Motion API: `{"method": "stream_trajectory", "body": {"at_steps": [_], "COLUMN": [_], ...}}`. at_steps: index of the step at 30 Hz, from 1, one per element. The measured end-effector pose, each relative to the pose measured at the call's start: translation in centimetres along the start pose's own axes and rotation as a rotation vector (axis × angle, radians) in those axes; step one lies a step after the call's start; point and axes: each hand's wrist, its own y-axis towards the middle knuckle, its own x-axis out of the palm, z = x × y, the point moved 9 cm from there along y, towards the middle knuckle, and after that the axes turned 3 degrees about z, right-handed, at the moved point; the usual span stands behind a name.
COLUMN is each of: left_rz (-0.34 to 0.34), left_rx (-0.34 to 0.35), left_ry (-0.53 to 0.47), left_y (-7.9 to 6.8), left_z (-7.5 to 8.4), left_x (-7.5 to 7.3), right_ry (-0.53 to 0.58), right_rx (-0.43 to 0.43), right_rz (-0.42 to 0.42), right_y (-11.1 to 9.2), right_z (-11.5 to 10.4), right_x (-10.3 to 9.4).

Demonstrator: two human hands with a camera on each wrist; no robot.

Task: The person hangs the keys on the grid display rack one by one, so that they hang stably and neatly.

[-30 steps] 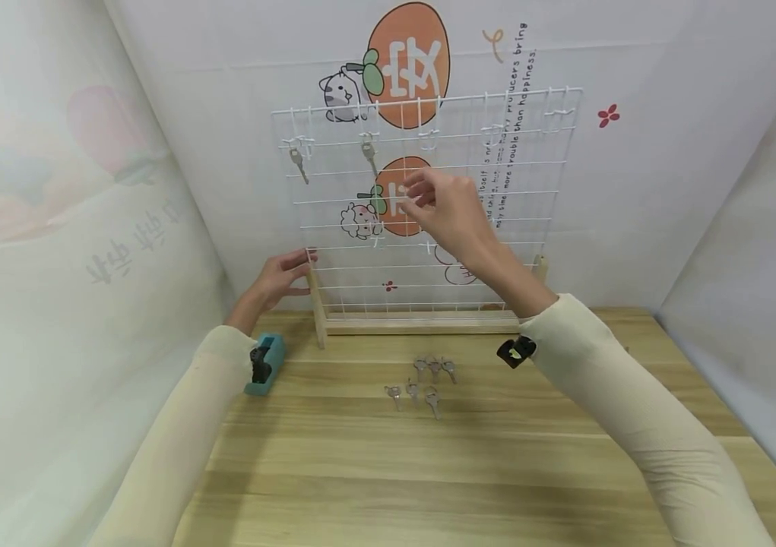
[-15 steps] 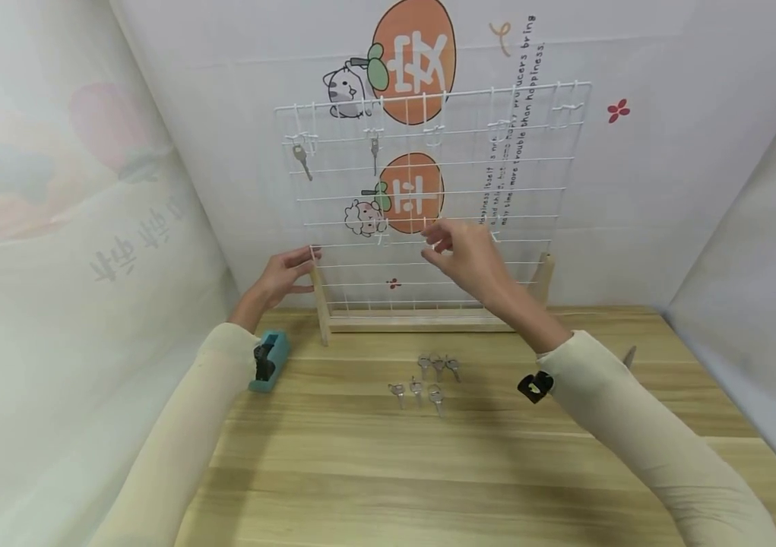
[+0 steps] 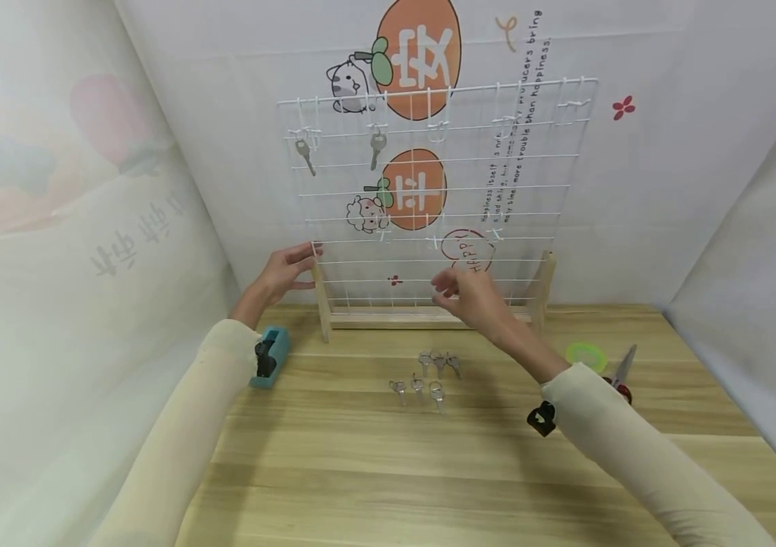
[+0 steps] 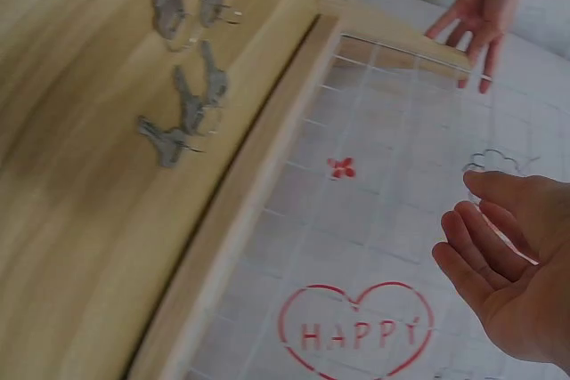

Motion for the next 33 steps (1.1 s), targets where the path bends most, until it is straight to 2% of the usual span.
{"method": "stream_trajectory", "body": {"at_steps": [6, 16, 18, 22, 29, 33], "left_rz": [0.009, 0.022, 0.026, 0.026, 0.023, 0.026], "left_rx": [-0.008, -0.029, -0.03, -0.03, -0.033, -0.034], "left_ry": [0.001, -0.005, -0.003, -0.005, -0.011, -0.01], "left_y": [0.0, 0.2, 0.2, 0.2, 0.2, 0.3], "left_z": [-0.2, -0.2, -0.2, -0.1, -0.2, -0.3], "left_x": [-0.1, -0.2, -0.3, -0.3, -0.2, -0.2], "right_ry": [0.024, 0.065, 0.053, 0.026, 0.036, 0.035], "right_rx": [-0.015, 0.032, 0.02, -0.001, 0.066, 0.054], "right_rz": [-0.021, -0.054, -0.063, -0.094, -0.184, -0.205], "right_y": [-1.4, -2.7, -2.9, -3.4, -4.2, -4.2], "right_z": [1.6, 4.3, 4.7, 5.5, 7.1, 7.3], "right_x": [2.5, 5.8, 6.6, 8.4, 11.3, 12.3]}}
